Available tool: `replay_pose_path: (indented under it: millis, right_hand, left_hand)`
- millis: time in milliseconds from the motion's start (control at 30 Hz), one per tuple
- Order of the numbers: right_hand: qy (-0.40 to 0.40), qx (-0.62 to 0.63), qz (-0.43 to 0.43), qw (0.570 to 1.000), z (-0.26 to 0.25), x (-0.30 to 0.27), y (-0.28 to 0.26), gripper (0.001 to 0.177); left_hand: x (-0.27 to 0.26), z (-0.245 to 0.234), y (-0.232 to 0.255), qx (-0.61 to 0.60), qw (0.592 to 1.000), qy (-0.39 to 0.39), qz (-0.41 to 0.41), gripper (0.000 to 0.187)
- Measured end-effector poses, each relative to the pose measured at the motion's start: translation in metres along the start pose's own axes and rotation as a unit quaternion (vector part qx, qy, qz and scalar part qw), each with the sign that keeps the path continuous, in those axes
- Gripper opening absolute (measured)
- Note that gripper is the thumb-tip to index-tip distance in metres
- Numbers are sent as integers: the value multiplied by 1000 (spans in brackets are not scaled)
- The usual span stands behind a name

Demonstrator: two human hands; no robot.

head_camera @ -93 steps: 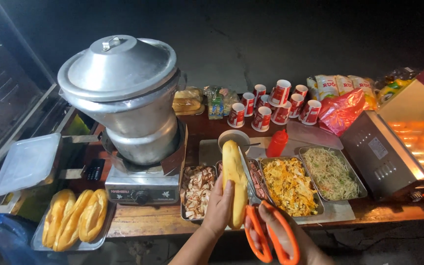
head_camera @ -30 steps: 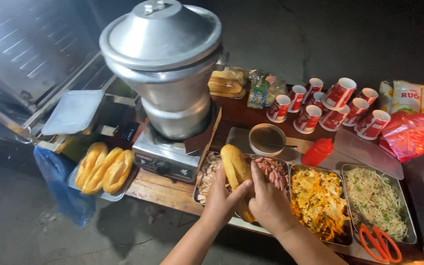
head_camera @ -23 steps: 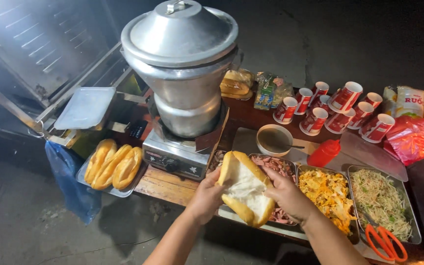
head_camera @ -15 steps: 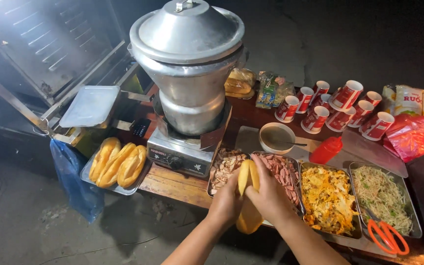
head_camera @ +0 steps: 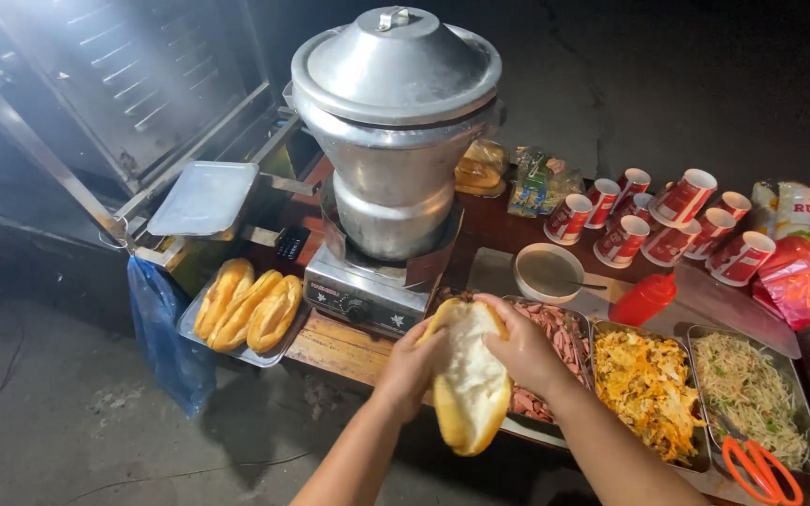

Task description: The person prepares baguette sandwiches at a street food stall. They slice the bread, spread sauce, and add fillings including sliced meat, scrambled eggs, and shredded vegetables using tongs and a squeeze bottle.

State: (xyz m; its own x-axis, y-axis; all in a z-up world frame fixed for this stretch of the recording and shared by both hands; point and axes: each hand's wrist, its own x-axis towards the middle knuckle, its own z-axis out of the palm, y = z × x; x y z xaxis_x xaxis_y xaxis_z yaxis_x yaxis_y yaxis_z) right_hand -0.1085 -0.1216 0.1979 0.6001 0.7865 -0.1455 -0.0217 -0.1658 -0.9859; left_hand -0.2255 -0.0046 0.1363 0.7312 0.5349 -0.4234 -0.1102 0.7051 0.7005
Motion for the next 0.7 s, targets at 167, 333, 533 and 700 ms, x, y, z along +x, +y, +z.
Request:
replay_pose_path:
  millis: [167,333,533,700]
  right_hand:
    - [167,-342,12,924,7,15,-16,66]
    - [98,-456,-84,881,39,-5,17,67]
    - [44,-330,77,940,36,-15,-3,79]
    - [-21,-111,125,986,0,2,16,87]
  left_hand:
    - [-14,9,-23,343,938,-36,19,43]
    - [-16,8,-3,263,960,58,76,59]
    - [-5,-10,-16,270,959,47,67,42]
    - [7,-45,-26,-24,994,-48,-97,47]
